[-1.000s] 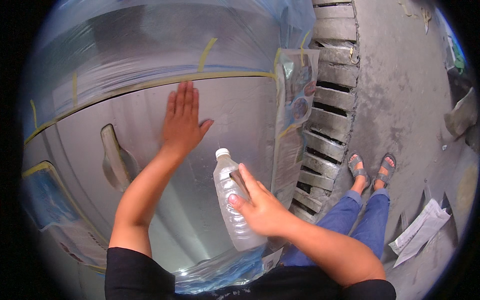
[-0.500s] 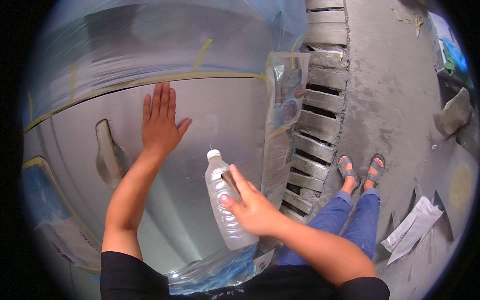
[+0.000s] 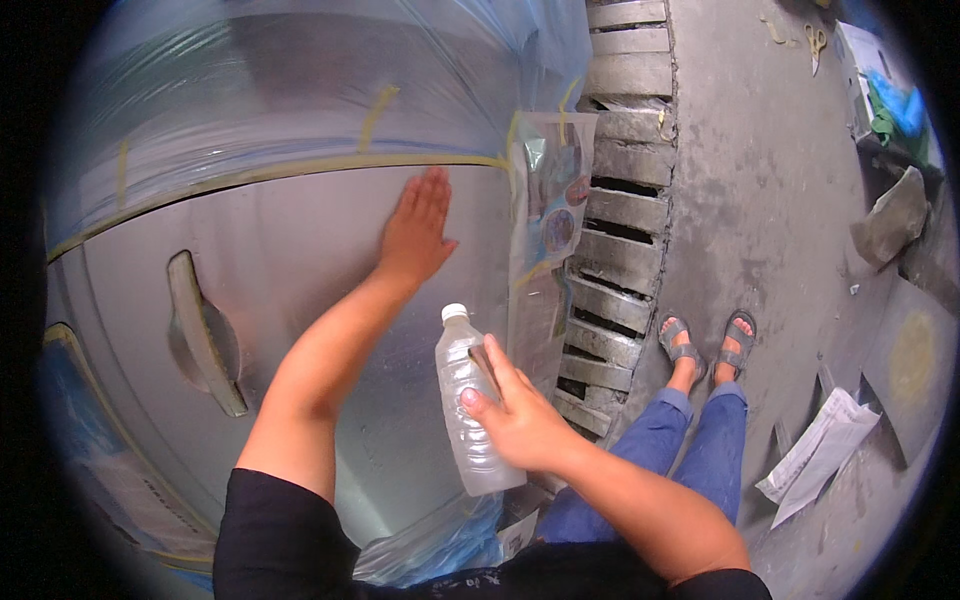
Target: The person pours water from a plastic bottle onto a car door panel and sands the surface with a sanding block. They repeatedly wet the area and sand around the door handle and adjacent panels, occasionally wiping the surface with their hand to check the finish.
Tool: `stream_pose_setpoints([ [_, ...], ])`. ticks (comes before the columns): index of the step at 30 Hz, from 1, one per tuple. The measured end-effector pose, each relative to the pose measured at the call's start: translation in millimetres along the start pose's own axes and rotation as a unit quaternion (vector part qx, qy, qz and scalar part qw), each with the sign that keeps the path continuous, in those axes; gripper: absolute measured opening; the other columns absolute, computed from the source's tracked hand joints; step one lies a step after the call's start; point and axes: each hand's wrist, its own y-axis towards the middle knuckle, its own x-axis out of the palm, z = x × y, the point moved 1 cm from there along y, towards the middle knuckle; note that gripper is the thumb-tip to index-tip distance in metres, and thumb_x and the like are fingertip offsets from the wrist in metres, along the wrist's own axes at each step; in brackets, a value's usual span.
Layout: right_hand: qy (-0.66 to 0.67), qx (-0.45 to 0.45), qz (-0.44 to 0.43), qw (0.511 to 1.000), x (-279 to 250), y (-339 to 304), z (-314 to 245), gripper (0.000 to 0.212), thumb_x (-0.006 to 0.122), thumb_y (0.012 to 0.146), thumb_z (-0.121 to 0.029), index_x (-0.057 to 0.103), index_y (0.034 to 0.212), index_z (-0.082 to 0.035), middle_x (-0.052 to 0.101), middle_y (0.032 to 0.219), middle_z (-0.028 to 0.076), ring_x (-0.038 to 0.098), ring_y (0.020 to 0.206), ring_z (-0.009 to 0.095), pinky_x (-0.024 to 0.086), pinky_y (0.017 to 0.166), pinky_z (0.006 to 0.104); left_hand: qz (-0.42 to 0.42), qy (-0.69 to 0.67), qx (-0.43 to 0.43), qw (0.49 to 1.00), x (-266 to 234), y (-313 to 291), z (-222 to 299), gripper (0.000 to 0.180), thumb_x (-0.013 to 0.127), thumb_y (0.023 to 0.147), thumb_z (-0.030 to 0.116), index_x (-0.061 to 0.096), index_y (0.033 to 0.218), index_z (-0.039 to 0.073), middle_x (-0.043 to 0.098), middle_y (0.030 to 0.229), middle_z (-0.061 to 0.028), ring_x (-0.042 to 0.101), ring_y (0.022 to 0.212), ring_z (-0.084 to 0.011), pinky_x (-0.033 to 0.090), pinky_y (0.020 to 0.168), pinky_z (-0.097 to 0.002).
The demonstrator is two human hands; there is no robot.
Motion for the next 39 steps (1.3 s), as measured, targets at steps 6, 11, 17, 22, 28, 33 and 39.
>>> stream_pose_setpoints([
  [6,0.029,-0.033,-0.009,0.999,4.9,5.0,3.3,0.081,0.052,0.098,-0.041,0.011,0.153,0.002,0.029,0.153,0.025,0.029,0.143,0.032,0.024,0.115,0.0372,0.0,-0.068,0.009,0.998,1.4,-35.7,-9.5,0.087,0.046,0.091,0.059,0.023,0.151,0.0,0.015,0.161,-0.0141,0.008,0.15,-0.0266,0.003,0.121,-0.0429],
  [11,-0.01,-0.099,-0.034,0.994,27.9,4.7,-22.4,0.08,0.052,0.098,-0.041,0.011,0.152,0.002,0.029,0.152,0.026,0.028,0.143,0.035,0.024,0.115,0.0386,0.105,-0.119,-0.128,0.979,-27.5,-82.3,-93.4,0.09,0.055,0.086,0.056,0.025,0.151,0.0,0.019,0.16,-0.0141,0.011,0.15,-0.0255,0.005,0.121,-0.0458],
  [17,-0.048,-0.099,-0.054,0.992,36.2,0.0,-36.7,0.08,0.053,0.099,-0.038,0.01,0.153,0.0,0.025,0.154,0.025,0.026,0.144,0.032,0.024,0.115,0.0369,0.058,-0.092,-0.157,0.982,-33.3,-118.5,-92.9,0.085,0.05,0.088,0.056,0.028,0.15,0.002,0.015,0.161,-0.0142,0.006,0.15,-0.0265,0.005,0.12,-0.047],
  [22,0.008,-0.064,-0.046,0.997,32.6,-7.9,-35.3,0.079,0.052,0.099,-0.038,0.01,0.152,0.003,0.023,0.156,0.024,0.024,0.145,0.03,0.021,0.116,0.0361,0.009,-0.127,-0.076,0.989,-16.6,-145.8,-54.4,0.083,0.055,0.087,0.053,0.033,0.148,0.001,0.02,0.159,-0.0154,0.009,0.149,-0.0293,0.006,0.12,-0.0465],
  [28,-0.077,-0.048,-0.034,0.995,30.4,-15.7,-61.5,0.076,0.048,0.1,-0.041,0.012,0.152,0.002,0.023,0.156,0.023,0.024,0.145,0.03,0.021,0.116,0.0353,0.137,-0.428,0.012,0.893,-51.0,-204.6,-34.6,0.084,0.076,0.073,0.03,0.038,0.143,0.003,0.033,0.152,-0.0188,0.032,0.141,-0.0372,0.027,0.115,-0.0499],
  [33,-0.095,-0.1,-0.059,0.989,58.5,-19.8,-95.0,0.072,0.043,0.102,-0.042,0.015,0.152,0.002,0.023,0.157,0.023,0.023,0.146,0.03,0.019,0.117,0.035,0.285,-0.545,0.083,0.784,-98.7,-238.5,-60.4,0.095,0.084,0.056,0.009,0.041,0.141,0.01,0.04,0.146,-0.0193,0.04,0.135,-0.0403,0.04,0.107,-0.0506],
  [39,-0.044,-0.065,-0.067,0.995,46.0,-7.9,-138.1,0.065,0.034,0.101,-0.055,0.026,0.153,-0.016,0.047,0.14,0.006,0.054,0.115,0.021,0.053,0.083,0.0345,0.285,-0.685,-0.077,0.666,-87.5,-277.5,-110.6,0.068,0.08,0.068,0.009,0.054,0.131,0.01,0.051,0.134,-0.0166,0.052,0.124,-0.0322,0.044,0.103,-0.0411],
])
